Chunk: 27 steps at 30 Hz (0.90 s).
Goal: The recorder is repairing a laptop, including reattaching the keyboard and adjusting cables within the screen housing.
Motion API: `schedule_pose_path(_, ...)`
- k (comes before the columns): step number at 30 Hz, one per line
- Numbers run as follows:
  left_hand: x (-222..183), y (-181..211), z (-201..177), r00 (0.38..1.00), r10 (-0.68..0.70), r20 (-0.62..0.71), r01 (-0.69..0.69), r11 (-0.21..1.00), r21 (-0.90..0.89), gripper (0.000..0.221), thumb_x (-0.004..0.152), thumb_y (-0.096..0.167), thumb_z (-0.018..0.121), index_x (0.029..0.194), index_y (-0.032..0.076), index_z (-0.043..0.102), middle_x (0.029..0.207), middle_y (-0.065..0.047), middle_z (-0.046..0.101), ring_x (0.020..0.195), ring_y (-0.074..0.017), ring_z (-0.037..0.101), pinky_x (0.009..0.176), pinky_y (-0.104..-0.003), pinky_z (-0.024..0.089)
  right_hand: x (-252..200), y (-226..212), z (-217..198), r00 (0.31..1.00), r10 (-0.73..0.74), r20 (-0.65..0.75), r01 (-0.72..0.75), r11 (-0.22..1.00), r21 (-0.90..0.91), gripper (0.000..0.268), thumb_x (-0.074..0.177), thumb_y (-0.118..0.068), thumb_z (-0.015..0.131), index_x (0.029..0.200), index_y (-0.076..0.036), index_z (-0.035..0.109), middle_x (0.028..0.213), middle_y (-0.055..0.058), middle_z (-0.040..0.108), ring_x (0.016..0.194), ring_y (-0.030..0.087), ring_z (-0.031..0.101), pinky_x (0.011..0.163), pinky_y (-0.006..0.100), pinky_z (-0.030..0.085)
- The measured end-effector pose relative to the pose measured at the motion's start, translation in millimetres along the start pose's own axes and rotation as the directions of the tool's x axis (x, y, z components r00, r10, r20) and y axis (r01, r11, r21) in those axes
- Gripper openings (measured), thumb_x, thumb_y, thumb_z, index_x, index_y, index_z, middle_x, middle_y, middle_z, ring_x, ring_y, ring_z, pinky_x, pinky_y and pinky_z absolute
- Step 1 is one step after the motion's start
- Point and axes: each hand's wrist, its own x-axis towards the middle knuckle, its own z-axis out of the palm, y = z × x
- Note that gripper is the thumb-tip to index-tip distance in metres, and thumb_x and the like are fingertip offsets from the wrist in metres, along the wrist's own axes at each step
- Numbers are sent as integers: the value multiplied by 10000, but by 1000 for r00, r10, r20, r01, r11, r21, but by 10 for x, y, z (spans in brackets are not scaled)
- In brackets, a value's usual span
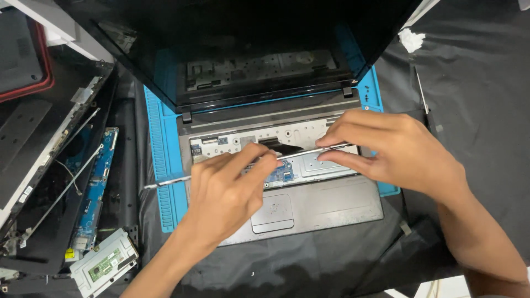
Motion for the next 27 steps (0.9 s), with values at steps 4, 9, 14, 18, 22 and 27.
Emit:
schedule_pose_path(4, 36, -58, -31, 999, 33, -16, -32, 999, 30, 292, 705, -67, 695, 966, 60, 658, 985, -46, 685, 682, -272, 658, 608, -388, 502, 39, 38, 2, 993, 93, 72, -101, 988, 114, 252, 807, -222, 814, 1011, -89, 752, 918, 9, 735, 756, 160, 714, 552, 239, 563)
schedule_pose_path(9, 31, -105, 40, 999, 6, 44, -7, 999, 32, 241, 731, -54, 714, 929, 55, 629, 884, -69, 651, 679, -314, 649, 605, -430, 475, 43, 100, 76, 985, 76, 152, -95, 988, 121, 248, 817, -260, 813, 983, -93, 737, 876, -3, 741, 746, 160, 719, 602, 278, 559)
schedule_pose_path(14, 40, -22, 66, 996, -24, 83, 25, 1000, -12, 208, 838, 26, 741, 1008, 19, 623, 928, -110, 640, 675, -319, 652, 616, -421, 503, 32, 38, 136, 983, 97, 158, -117, 985, 125, 236, 835, -267, 787, 989, -95, 739, 885, -8, 739, 726, 160, 712, 580, 284, 548)
schedule_pose_path(18, 60, 69, 163, 996, 18, 85, -24, 997, 69, 285, 867, 152, 784, 1063, 16, 628, 1059, -165, 598, 785, -321, 659, 728, -441, 521, 38, -7, 160, 984, 89, 153, -110, 985, 135, 185, 861, -237, 779, 960, -92, 721, 869, -15, 720, 748, 187, 704, 600, 310, 527)
schedule_pose_path(22, 151, 190, 215, 992, 124, -26, -116, 968, 223, 355, 754, 83, 733, 1081, -11, 631, 1205, -224, 562, 1007, -374, 638, 902, -449, 493, 11, -53, 195, 979, 132, 158, -157, 975, 159, 197, 862, -235, 775, 979, -87, 717, 889, -11, 714, 741, 188, 715, 587, 295, 548)
schedule_pose_path(27, 105, 115, 356, 986, 96, 139, -129, 961, 244, 339, 710, -34, 693, 1045, -14, 649, 1000, -129, 620, 1020, -300, 645, 1102, -484, 453, -21, 0, 156, 988, 86, 127, -109, 976, 188, 259, 826, -197, 786, 1036, -66, 710, 961, 8, 720, 822, 202, 716, 656, 293, 567)
